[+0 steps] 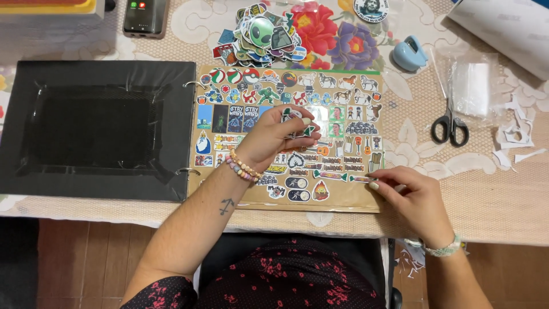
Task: The person opens a binder and places several stickers onto a sticker-covered page. They then use scissors to cut a piece of packing tape and apply it to the page, smoothing it down.
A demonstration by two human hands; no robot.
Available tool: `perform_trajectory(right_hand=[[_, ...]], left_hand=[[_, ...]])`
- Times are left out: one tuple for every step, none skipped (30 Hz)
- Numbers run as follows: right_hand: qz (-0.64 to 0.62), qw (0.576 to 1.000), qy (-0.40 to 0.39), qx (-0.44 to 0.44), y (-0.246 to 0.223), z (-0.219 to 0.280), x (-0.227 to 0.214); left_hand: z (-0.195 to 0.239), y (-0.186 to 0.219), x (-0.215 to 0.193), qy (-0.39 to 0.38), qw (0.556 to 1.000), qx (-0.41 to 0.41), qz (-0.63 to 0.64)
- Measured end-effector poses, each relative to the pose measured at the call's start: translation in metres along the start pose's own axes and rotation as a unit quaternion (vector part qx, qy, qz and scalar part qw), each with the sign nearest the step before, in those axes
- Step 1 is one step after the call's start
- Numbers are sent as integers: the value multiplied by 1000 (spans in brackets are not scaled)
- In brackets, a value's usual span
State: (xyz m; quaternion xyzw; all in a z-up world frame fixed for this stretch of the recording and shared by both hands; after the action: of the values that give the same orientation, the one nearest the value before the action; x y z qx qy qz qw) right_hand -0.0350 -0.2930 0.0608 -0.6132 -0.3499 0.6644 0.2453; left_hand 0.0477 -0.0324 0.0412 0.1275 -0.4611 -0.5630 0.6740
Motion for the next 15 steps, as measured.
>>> perform_trajectory(right_hand=[[-1,1000,0,0,0,1,0],[5,1000,12,-25,-3,1,-1],[11,998,25,-50,-7,2,-2],[10,998,25,-49,-7,4,-3],[5,998,43,-52,-8,5,-7],[0,997,61,-54,-9,7,-10],[0,997,61,-54,-9,6,-13],[5,995,75,-59,-11,6,-17],[10,994,89,-66,-12,5,-22],[11,994,89,-66,-13,4,-24],[33,992,85,-90,-19,3,-26],[55,989,80,-113,-24,2,-27],[56,989,79,-114,-27,0,-26],[81,986,80,-122,-31,-1,-25],[105,982,82,-132,-36,-3,-25]], left_hand=[[1,1,1,0,1000,0,0],[2,1,1,6,1000,-5,-1],[3,2,1,12,1000,-9,-2],[3,3,2,11,1000,-9,-2],[4,3,2,16,1000,-10,7],[4,4,2,20,1000,-10,16],[5,5,3,21,1000,-11,16],[7,5,4,21,999,-17,26],[8,6,5,20,999,-23,36],[7,5,5,20,999,-23,36],[7,5,5,17,999,-24,38],[7,5,4,14,999,-24,39],[9,6,5,13,999,-24,40],[10,7,5,18,998,-26,46],[11,8,6,23,998,-27,51]])
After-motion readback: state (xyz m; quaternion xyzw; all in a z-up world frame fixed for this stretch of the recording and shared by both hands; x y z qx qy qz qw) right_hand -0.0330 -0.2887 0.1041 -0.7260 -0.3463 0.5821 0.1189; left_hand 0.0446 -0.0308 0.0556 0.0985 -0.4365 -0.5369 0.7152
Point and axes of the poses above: each hand's wrist, its own z-axis away from the middle knuckle, its own x-axis out of the palm, y = z × x, the point moved 7 cm from there along -z, towards the middle knuckle, and after that the axes turned 6 degrees about -x, right-handed, at the moved point
